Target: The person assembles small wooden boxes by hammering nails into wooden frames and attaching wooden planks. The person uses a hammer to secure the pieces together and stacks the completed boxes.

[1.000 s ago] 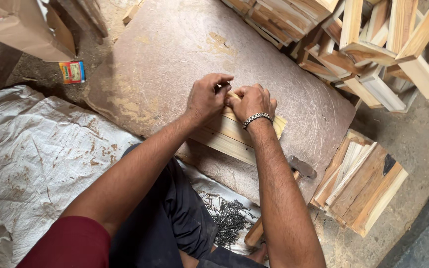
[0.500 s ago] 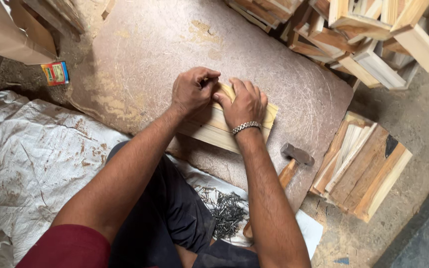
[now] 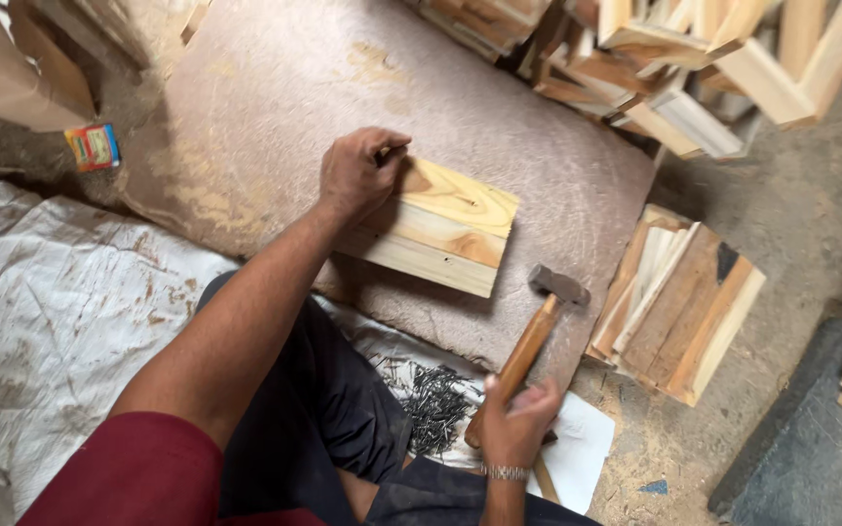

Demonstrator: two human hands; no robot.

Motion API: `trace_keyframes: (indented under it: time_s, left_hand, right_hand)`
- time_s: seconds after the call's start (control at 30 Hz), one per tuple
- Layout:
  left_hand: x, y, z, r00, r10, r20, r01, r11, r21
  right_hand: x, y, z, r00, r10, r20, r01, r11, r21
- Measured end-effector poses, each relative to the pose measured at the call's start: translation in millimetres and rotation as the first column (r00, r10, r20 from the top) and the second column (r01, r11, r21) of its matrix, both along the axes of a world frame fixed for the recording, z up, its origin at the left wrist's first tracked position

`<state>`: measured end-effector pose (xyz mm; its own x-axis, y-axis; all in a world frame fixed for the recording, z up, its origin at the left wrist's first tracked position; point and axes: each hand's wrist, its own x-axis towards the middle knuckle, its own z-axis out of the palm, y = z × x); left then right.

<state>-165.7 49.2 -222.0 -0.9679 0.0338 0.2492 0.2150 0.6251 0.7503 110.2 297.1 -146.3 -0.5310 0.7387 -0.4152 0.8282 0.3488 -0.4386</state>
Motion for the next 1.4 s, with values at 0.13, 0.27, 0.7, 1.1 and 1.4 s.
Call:
trace_keyframes:
  time_s: [0.13,0.27,0.7,1.1,1.4]
  left_hand:
    - [2,-1,0,1.0,0.012,-0.011,-0.012,1.0,-0.002]
    - [2,1,-1,1.0,0.013,0.002,-0.013,0.999,-0.04]
    - [1,-3,13,0.979,0.019,0.201,-0.039,0.994,0.098]
    - [3,-4,27,0.966,-0.021,0.256,-0.011,0.992,0.126]
    - [4,-4,22,0.979,-0.026,0.201,-0.001,0.991,0.134]
  right_hand:
    - [22,12,-2,0.954,-0.259,-0.152,0.091,0.731,-0.676]
    - [20,11,9,0.842,-0.537,-0.053,0.177,0.367,-0.913]
    - [-15,-56,31,0.861,0.196,-0.47,-0.306,0.937,-0.17]
    - [-110,-96,57,0.652,0.747,-0.129,-0.703,0.659,0.267]
    - [-103,-96,65,0.528,0.801,-0.284,-0.644,0.595,0.481]
